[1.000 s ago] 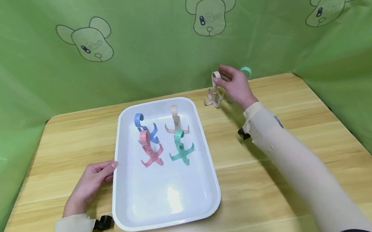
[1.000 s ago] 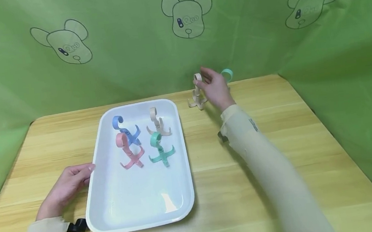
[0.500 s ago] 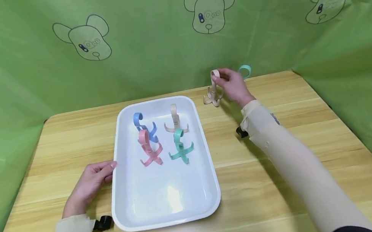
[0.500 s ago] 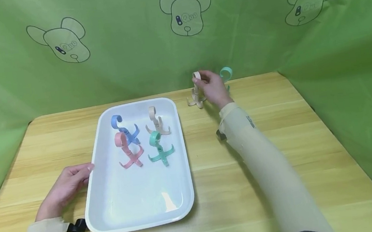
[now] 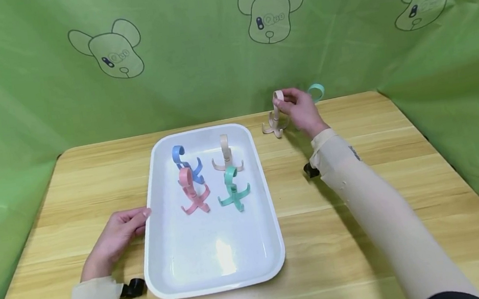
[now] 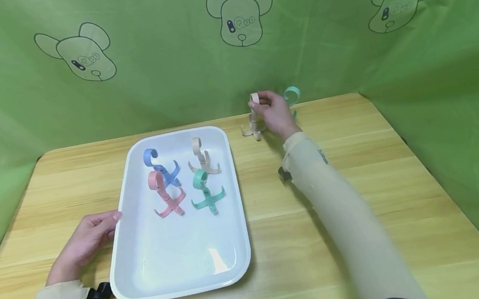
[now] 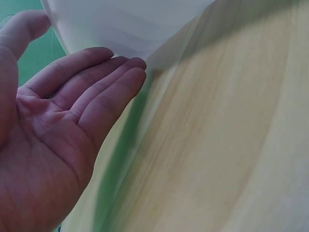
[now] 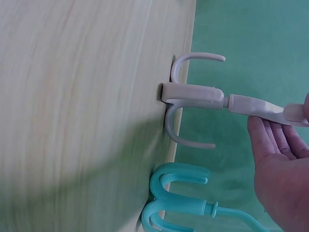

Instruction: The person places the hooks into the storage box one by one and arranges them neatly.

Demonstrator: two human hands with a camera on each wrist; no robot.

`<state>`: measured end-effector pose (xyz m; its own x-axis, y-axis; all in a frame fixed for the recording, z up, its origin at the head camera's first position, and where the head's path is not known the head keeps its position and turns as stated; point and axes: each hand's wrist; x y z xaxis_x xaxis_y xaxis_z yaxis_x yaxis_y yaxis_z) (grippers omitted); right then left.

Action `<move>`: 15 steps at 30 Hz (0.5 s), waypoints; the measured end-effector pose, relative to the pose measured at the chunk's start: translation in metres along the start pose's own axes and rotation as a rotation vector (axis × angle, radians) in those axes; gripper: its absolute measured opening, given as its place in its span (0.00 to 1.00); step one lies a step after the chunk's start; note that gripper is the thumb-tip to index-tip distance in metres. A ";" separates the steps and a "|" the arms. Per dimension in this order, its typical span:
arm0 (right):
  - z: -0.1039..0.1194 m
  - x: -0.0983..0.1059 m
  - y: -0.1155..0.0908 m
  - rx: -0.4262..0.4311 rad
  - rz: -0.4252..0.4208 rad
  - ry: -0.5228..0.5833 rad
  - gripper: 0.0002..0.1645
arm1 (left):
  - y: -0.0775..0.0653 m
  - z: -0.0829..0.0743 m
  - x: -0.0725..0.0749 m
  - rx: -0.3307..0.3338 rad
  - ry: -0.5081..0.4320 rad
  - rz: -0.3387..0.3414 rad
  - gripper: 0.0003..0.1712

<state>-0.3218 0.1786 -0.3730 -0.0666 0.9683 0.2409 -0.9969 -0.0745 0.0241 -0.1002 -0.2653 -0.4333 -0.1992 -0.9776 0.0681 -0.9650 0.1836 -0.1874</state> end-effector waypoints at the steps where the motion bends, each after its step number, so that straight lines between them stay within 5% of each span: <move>1: 0.000 0.000 0.000 -0.002 0.001 0.006 0.31 | 0.000 0.000 0.000 0.000 0.000 0.000 0.25; 15: 0.011 0.006 -0.014 0.059 0.033 0.012 0.32 | -0.001 -0.003 -0.001 0.018 0.031 -0.009 0.26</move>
<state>-0.3079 0.1825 -0.3611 -0.1002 0.9679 0.2307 -0.9901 -0.1200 0.0734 -0.0995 -0.2642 -0.4300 -0.1956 -0.9756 0.0999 -0.9637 0.1723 -0.2039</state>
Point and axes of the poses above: each hand's wrist, its own y-axis towards the middle knuckle, its own x-axis out of the back of the hand, z = x × y
